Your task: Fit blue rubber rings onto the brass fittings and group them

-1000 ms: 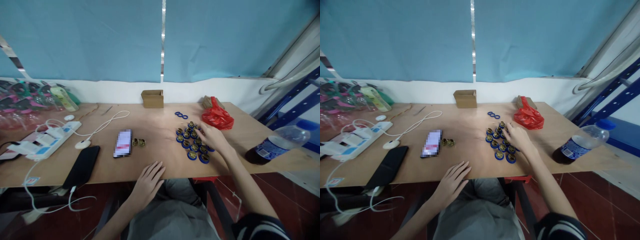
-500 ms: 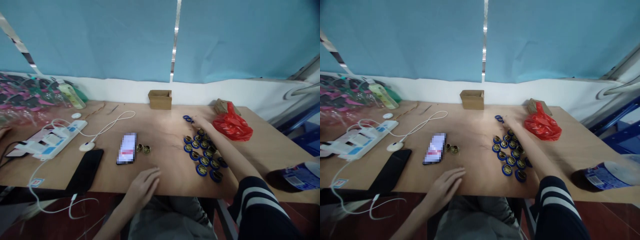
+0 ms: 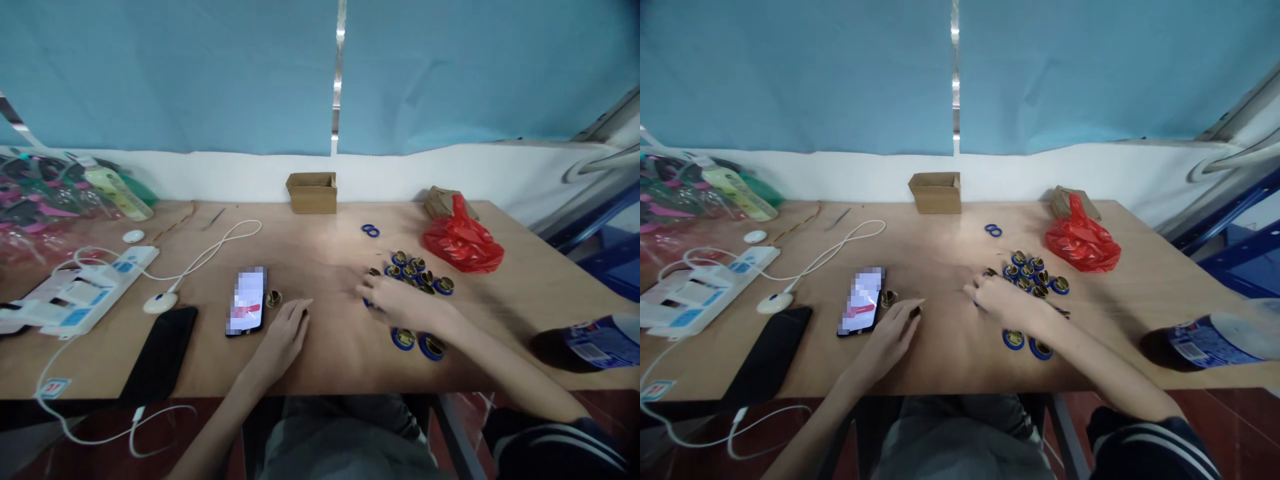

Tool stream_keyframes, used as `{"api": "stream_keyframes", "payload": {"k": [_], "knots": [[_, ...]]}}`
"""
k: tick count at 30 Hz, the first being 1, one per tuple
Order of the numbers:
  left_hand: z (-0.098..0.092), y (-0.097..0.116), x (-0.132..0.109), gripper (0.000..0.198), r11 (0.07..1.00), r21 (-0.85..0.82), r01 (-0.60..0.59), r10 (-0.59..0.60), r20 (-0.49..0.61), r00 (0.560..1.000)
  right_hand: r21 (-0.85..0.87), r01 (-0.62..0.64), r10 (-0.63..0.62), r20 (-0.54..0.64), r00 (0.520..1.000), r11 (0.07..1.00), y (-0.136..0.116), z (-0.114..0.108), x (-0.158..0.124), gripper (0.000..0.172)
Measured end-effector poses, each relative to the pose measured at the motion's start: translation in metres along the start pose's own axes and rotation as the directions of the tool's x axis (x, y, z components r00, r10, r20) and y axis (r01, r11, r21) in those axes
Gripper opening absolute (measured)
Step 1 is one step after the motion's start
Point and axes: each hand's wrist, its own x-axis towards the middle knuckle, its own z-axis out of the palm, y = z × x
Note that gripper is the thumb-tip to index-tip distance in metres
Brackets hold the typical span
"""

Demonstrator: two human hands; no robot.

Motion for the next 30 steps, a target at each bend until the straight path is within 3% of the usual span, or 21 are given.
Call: {"api": "stream_keyframes", "payload": {"k": [2, 4, 7, 9, 11, 13, 15, 18, 23, 30], "knots": [[-0.004, 0.010, -0.006, 0.033, 0.992, -0.124, 0.011, -0.008, 0.025, 1.000, 0.097, 0.086, -0.080, -0.059, 0.995, 0.992, -0.023, 0.007, -0.014, 0.021], [-0.008, 0.016, -0.013, 0.044, 0.985, -0.173, 0.024, -0.016, 0.046, 0.999, 0.193, 0.107, -0.082, -0.136, 0.987, 0.975, -0.039, 0.014, -0.026, 0.021], [-0.006, 0.021, -0.020, 0.070, 0.983, -0.181, 0.038, -0.020, 0.100, 0.995, 0.293, 0.045, 0.026, -0.234, 0.972, 0.955, -0.054, 0.028, -0.040, 0.018], [0.002, 0.022, -0.022, 0.070, 0.986, -0.164, 0.034, -0.015, 0.115, 0.993, 0.373, -0.002, 0.128, -0.312, 0.941, 0.928, -0.061, 0.042, -0.043, 0.016], [0.012, 0.025, -0.024, 0.053, 0.989, -0.140, 0.053, -0.041, 0.089, 0.995, 0.484, -0.032, 0.259, -0.411, 0.874, 0.874, -0.071, 0.059, -0.042, 0.014], [0.020, 0.028, -0.025, 0.033, 0.983, -0.158, 0.095, -0.086, 0.062, 0.994, 0.593, -0.037, 0.414, -0.514, 0.751, 0.804, -0.083, 0.079, -0.039, 0.011], [0.024, 0.031, -0.027, 0.027, 0.962, -0.235, 0.136, -0.127, 0.053, 0.991, 0.661, -0.015, 0.517, -0.572, 0.637, 0.750, -0.096, 0.097, -0.037, 0.008], [0.022, 0.037, -0.032, 0.032, 0.893, -0.414, 0.174, -0.154, 0.082, 0.985, 0.678, 0.019, 0.554, -0.615, 0.561, 0.734, -0.113, 0.115, -0.040, 0.011], [0.015, 0.047, -0.042, 0.033, 0.742, -0.641, 0.197, -0.149, 0.129, 0.980, 0.649, 0.092, 0.509, -0.669, 0.542, 0.755, -0.136, 0.117, -0.053, 0.019], [0.015, 0.067, -0.057, 0.035, 0.800, -0.599, 0.034, -0.008, 0.046, 0.999, 0.449, 0.149, 0.311, -0.787, 0.533, 0.881, -0.157, 0.110, -0.060, 0.027]]}}
